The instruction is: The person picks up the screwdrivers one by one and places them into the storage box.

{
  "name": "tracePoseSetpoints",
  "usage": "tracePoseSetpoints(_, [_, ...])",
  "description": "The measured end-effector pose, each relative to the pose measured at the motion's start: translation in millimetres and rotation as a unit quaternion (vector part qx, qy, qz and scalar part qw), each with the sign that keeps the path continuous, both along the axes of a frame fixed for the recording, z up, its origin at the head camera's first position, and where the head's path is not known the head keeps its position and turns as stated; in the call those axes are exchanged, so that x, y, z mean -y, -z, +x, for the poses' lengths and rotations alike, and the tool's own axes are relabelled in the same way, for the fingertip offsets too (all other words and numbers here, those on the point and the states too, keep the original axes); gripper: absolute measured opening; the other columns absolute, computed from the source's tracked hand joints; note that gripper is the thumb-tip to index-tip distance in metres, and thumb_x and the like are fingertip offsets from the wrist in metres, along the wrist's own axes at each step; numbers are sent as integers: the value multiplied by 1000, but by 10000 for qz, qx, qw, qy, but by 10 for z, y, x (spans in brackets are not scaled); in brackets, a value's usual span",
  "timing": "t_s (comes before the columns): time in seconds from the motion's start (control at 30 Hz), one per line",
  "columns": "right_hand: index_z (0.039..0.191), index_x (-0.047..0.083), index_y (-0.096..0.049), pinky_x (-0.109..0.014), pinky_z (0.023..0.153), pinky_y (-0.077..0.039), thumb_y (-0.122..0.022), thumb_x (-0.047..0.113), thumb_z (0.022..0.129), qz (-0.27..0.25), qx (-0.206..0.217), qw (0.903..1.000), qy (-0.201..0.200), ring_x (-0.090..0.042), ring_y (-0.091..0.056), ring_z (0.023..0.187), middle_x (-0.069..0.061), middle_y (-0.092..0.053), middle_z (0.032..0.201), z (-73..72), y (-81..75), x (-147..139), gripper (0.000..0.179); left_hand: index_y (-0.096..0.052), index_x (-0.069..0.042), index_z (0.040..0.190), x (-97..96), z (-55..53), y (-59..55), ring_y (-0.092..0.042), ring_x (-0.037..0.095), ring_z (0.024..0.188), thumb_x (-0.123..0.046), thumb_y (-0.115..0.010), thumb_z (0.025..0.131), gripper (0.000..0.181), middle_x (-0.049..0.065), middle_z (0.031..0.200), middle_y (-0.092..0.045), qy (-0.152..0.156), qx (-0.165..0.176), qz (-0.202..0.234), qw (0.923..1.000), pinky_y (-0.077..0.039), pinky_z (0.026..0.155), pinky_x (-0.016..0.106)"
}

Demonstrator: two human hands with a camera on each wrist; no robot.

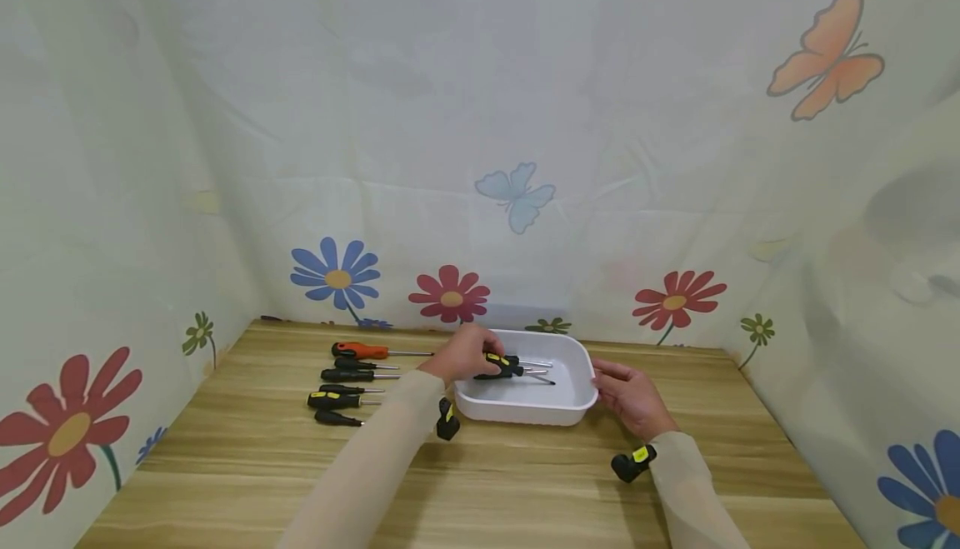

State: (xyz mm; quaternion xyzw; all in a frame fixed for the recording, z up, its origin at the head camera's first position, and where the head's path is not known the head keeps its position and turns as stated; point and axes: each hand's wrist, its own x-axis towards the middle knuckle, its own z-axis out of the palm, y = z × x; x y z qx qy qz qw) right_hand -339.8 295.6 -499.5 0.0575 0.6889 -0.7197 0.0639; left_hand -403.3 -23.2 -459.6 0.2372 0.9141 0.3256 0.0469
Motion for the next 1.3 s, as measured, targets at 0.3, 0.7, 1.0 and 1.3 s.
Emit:
tracePoseSetpoints(0.3, [144,2,-57,-29,83,-62,-67,7,99,48,98,9999,69,-23,-72,100,-18,-62,142,-5,0,-3,47,-78,-12,89,-34,53,-49,-58,17,88,-8,-86,82,12,-3,87,-68,134,-96,-1001,9948,-55,91,34])
tracePoseSetpoints(0.7, [143,2,-57,-29,83,-62,-67,7,99,82,102,9999,62,-24,-71,101,-18,-63,141,-16,31,2,46,-77,-12,83,-55,51,40,-58,15,83,-7,-87,81,12,-6,81,-66,54,-227,-1444,9892,-55,83,30])
tracePoseSetpoints(1.0, [144,1,-56,-27,82,-61,-68,8,98,73,61,9999,60,-21,-71,98,-16,-65,138,1,-3,3,48,-77,-12,81,-66,84,4,-57,15,81,-8,-87,81,10,-6,78,-65,84,-388,-1625,9859,-54,81,29])
tracePoseSetpoints(1.3, [145,1,-55,-27,81,-61,-67,8,99,73,45,10000,28,-19,-71,95,-13,-68,133,-12,11,-9,48,-77,-13,80,-70,98,-7,-57,14,80,-10,-89,79,13,-7,77,-65,144,-311,-1624,9861,-54,83,30])
